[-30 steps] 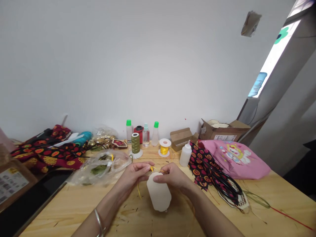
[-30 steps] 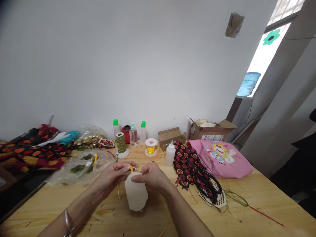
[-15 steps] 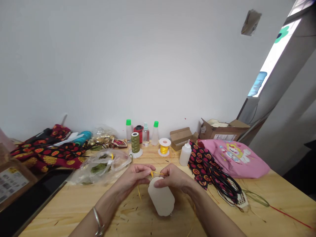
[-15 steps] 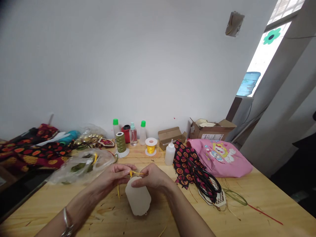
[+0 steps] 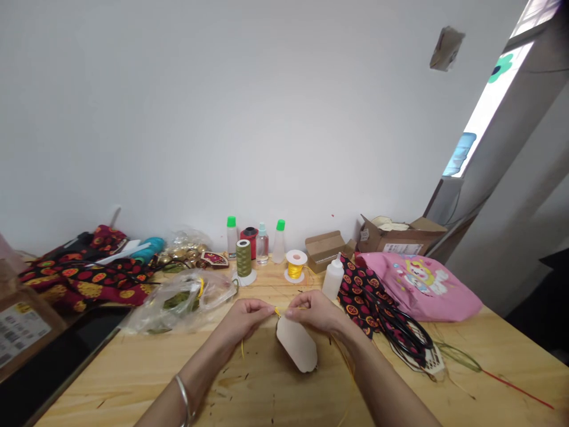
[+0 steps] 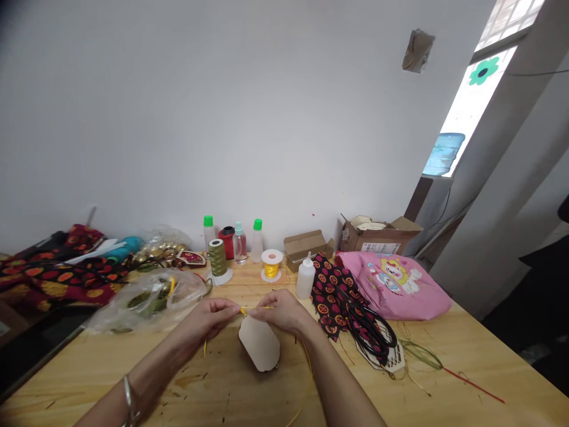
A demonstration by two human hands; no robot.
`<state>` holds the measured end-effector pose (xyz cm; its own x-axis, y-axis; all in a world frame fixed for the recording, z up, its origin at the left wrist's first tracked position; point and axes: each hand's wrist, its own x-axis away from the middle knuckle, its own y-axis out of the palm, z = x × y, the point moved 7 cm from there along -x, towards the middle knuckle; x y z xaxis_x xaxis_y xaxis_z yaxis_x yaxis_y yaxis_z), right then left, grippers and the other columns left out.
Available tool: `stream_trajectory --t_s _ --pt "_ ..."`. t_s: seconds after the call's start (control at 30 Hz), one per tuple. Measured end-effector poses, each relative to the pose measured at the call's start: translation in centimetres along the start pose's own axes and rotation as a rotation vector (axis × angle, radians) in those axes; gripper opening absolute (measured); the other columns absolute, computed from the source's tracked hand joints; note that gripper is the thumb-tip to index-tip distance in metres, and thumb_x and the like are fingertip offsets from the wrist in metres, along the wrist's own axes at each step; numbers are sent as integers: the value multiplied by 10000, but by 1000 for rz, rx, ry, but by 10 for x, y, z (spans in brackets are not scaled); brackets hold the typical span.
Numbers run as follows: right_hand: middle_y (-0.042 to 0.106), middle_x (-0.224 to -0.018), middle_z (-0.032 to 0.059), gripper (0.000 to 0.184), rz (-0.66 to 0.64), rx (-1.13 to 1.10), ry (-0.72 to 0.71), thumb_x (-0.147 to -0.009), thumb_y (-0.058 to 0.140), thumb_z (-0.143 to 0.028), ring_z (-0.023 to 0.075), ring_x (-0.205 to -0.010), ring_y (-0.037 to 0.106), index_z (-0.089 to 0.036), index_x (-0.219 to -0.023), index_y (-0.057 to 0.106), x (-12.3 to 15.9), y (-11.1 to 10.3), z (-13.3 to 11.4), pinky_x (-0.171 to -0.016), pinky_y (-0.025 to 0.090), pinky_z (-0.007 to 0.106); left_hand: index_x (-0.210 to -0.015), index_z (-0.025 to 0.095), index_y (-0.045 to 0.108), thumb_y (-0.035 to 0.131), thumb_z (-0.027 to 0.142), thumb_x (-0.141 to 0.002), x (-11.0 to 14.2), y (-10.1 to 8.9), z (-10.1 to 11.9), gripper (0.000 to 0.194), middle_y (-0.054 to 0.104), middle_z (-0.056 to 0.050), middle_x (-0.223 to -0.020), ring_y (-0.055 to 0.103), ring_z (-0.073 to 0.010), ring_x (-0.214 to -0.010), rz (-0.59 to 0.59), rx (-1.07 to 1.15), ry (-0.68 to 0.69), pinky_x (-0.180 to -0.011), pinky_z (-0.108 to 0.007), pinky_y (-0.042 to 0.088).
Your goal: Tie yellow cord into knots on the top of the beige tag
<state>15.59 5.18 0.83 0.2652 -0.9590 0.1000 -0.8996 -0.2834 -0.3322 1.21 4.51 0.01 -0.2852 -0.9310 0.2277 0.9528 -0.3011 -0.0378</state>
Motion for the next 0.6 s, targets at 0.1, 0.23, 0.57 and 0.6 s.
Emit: stream_trajectory --t_s 0.1,0.23,0.57,0.6 --pt "406 -440 -49 267 62 -5 18 -583 596 -375 29 -385 280 -108 -573 589 0 -6 -4 -368 193 167 -572 127 528 587 411 -590 0 5 -2 291 272 111 -324 145 -18 -303 -52 5 3 -337 -199 47" --pt "301 -341 -86 291 24 -143 28 -617 570 -382 15 -327 182 -111 -516 541 1 -4 -8 -337 115 179 -577 134 510 566 386 -630 3 15 -4 264 237 117 -315 111 -18 -300 -162 76 -15 -326 -194 32" --pt "208 -338 -122 278 6 -560 -7 -654 535 -385 16 -296 109 -107 -669 542 5 10 -18 -313 44 188 -603 143 500 573 360 -622 -1 3 -2 230 183 133 -326 66 -16 -314 91 323 17 -319 -172 36" --pt "228 -336 -119 283 21 -556 -26 -656 526 -390 14 -290 123 -108 -664 540 5 12 -20 -312 52 187 -604 143 505 570 366 -619 -2 2 -2 234 190 132 -319 76 -17 -308 129 315 36 -318 -171 44"
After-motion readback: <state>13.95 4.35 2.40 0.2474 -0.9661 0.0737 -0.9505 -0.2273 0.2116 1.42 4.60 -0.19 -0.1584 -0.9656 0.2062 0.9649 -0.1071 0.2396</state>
